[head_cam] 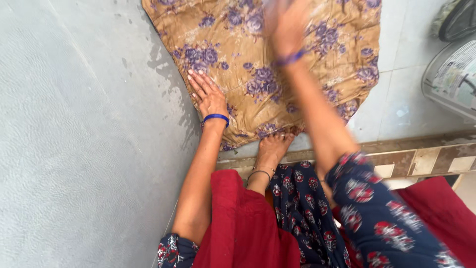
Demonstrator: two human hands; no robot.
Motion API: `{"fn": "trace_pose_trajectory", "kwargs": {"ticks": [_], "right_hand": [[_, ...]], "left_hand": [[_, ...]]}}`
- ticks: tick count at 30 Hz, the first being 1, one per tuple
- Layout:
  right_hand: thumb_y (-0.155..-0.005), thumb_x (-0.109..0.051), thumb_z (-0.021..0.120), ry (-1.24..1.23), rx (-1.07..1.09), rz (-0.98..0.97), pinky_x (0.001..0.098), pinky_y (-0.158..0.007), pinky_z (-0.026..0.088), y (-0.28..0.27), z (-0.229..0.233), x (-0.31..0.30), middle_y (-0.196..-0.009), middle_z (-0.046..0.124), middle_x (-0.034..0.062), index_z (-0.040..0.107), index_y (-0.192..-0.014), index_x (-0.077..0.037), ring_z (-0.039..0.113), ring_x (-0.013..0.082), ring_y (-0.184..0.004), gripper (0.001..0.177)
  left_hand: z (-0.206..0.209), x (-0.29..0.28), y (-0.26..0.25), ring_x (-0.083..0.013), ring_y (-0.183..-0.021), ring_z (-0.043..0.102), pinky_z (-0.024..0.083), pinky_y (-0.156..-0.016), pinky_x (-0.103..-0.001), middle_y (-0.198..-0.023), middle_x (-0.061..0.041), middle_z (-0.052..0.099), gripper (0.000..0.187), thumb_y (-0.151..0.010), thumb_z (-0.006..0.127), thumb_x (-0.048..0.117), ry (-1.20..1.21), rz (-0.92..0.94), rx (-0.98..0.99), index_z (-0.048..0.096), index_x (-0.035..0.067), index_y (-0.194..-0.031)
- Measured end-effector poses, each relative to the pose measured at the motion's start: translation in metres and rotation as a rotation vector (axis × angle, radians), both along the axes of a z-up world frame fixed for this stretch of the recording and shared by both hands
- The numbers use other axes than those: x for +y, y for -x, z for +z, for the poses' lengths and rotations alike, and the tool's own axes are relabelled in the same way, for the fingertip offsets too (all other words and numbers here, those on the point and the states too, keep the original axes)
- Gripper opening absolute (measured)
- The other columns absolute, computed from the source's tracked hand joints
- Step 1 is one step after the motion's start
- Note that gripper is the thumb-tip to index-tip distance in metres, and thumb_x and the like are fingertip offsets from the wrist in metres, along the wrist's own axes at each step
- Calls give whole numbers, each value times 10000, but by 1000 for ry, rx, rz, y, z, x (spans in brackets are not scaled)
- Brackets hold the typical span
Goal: The person scrubs a floral-patterned cloth on a tiled floor using a blue sponge and a brush. They apply soap, scrub the fabric, and then wring it out by hand.
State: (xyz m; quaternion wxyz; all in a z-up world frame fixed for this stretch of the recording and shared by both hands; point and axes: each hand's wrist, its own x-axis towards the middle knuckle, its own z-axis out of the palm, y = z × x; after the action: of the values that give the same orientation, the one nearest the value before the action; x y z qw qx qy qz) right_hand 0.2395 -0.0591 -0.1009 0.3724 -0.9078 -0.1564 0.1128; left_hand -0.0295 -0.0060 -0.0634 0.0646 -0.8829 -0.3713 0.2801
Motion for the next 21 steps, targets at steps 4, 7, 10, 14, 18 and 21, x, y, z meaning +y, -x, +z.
{"fn": "trace_pose_trajectory", "kwargs": {"ticks": [4,7,10,14,18,21], "right_hand": [[-992,-195,661,125,-390,605,539,-811,543,124,39,-18,-1458,488,346,582,-1354,-232,589,477,-1280,372],[-1000,-179,659,-50,-309,863,480,-842,585,130,46,-48,-1481,523,255,606,-1303,-236,622,405,-1259,313],[-962,-16,583,328,-269,891,480,-714,560,58,30,-102,-1438,578,190,637,-1453,-119,644,363,-1112,505],[-1161,-170,564,319,-452,253,495,-1013,473,-86,22,-164,-1368,556,184,528,-1326,-114,563,362,-1214,178],[-1058,-245,588,367,-733,134,524,-1016,440,-63,24,-140,-1416,479,315,485,-1504,-56,531,448,-1206,496],[-1025,-561,476,78,229,-141,444,-953,562,48,38,-88,-1282,675,240,422,-1535,-56,685,331,-1053,720]], "left_hand": [[8,2,-5,-519,-1521,112,360,-1180,-516,-1622,-388,38,660,-1011,450,66,77,43,24,170,-141,-1572],[5,4,-7,-516,-1521,102,349,-1199,-507,-1620,-390,29,696,-984,457,50,99,55,45,147,-142,-1577],[1,3,2,-511,-1529,101,365,-1189,-513,-1634,-380,25,655,-1020,442,35,49,40,-13,149,-132,-1581],[-7,-2,-1,-520,-1524,99,369,-1175,-546,-1631,-384,22,637,-1027,429,41,49,66,-10,165,-140,-1578],[-4,-3,-8,-517,-1533,86,368,-1154,-586,-1635,-376,18,601,-1060,428,68,15,119,-111,183,-147,-1564],[-1,-5,-11,-524,-1522,65,356,-1159,-586,-1621,-390,3,634,-1032,442,79,86,163,-78,163,-136,-1559]]}}
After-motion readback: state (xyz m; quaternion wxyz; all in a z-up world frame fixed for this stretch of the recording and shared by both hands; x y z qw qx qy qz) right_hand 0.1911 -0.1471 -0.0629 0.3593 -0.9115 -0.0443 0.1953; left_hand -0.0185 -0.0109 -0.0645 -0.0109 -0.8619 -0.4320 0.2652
